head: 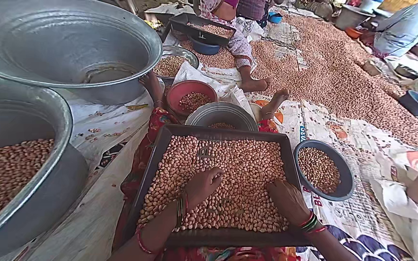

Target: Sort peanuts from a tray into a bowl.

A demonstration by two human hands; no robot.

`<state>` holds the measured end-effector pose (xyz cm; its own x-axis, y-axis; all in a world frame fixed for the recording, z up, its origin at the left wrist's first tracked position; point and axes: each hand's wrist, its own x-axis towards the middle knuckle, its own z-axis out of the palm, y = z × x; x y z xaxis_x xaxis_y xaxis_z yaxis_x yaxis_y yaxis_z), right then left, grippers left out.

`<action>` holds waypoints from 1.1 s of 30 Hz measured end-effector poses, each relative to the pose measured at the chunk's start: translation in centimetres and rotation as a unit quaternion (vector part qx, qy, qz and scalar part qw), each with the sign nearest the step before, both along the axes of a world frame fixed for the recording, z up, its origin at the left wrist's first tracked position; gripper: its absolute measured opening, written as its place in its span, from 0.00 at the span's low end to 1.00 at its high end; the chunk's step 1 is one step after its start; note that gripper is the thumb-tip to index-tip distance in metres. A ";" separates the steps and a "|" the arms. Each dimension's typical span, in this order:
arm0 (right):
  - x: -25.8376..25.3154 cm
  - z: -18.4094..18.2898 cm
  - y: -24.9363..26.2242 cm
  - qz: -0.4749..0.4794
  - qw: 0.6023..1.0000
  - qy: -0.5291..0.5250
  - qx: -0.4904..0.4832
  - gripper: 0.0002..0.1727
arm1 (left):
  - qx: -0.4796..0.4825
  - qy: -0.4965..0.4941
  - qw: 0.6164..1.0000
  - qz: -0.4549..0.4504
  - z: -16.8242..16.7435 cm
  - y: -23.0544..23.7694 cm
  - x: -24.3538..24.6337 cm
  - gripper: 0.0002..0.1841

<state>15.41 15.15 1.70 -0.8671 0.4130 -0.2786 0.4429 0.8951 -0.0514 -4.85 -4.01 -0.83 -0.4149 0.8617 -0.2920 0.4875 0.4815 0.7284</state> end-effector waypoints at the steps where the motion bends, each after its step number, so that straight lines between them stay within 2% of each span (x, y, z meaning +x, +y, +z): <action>1: 0.2 -0.3 0.0 0.004 0.999 0.037 0.010 0.12 | -0.023 0.006 0.999 -0.025 0.3 0.4 0.1 0.21; 3: 0.7 -0.8 0.1 0.019 0.988 0.152 0.034 0.07 | -0.050 0.032 0.996 -0.066 0.4 1.1 0.6 0.21; 5: 0.3 -0.4 0.2 0.010 0.977 0.210 0.025 0.07 | -0.082 0.060 0.990 -0.097 0.4 1.8 1.1 0.22; 9: -1.7 1.3 0.5 0.012 0.969 0.241 -0.048 0.09 | -0.154 0.092 0.977 -0.115 1.1 3.1 1.6 0.22; 13: -2.6 1.6 1.7 0.052 0.956 0.290 0.006 0.08 | -0.182 0.097 0.973 -0.105 1.1 3.7 1.8 0.22; 15: -2.0 2.1 1.7 0.041 0.967 0.252 0.011 0.09 | -0.177 0.097 0.974 -0.099 1.0 3.7 1.8 0.22; 16: -1.7 2.6 1.4 0.025 0.981 0.193 0.002 0.10 | -0.166 0.100 0.976 -0.098 0.9 3.6 1.8 0.22; 17: -1.6 3.3 1.0 0.001 0.995 0.102 -0.017 0.13 | -0.153 0.104 0.978 -0.096 0.7 3.5 1.9 0.22; 19: -2.2 4.0 0.6 -0.051 0.992 -0.096 -0.068 0.18 | -0.134 0.095 0.982 -0.092 0.6 3.3 1.8 0.22; 20: -2.2 3.2 0.4 -0.055 0.988 -0.124 -0.069 0.19 | -0.125 0.079 0.985 -0.088 0.7 3.2 1.6 0.22; 22: -1.4 0.8 -0.3 -0.043 0.997 -0.060 -0.026 0.17 | -0.097 0.028 0.993 -0.057 0.8 2.9 1.0 0.21; 24: -0.3 -1.5 -0.3 -0.001 0.996 0.082 0.034 0.11 | -0.066 -0.038 0.997 -0.008 1.0 2.2 0.4 0.19; 27: -0.4 -1.7 -0.4 0.039 0.979 0.201 0.014 0.08 | 0.001 -0.197 0.977 0.078 0.4 0.6 0.4 0.14; 30: -1.8 1.0 -2.0 0.124 0.944 0.281 -0.121 0.10 | 0.000 -0.445 0.885 0.135 0.1 -0.3 2.1 0.20; 32: -2.6 1.7 -3.3 0.193 0.921 0.300 -0.157 0.12 | -0.002 -0.545 0.826 0.142 0.0 -0.6 2.9 0.25; 33: -2.8 1.6 -3.7 0.215 0.917 0.297 -0.158 0.12 | 0.013 -0.562 0.816 0.137 -0.1 -0.8 3.1 0.24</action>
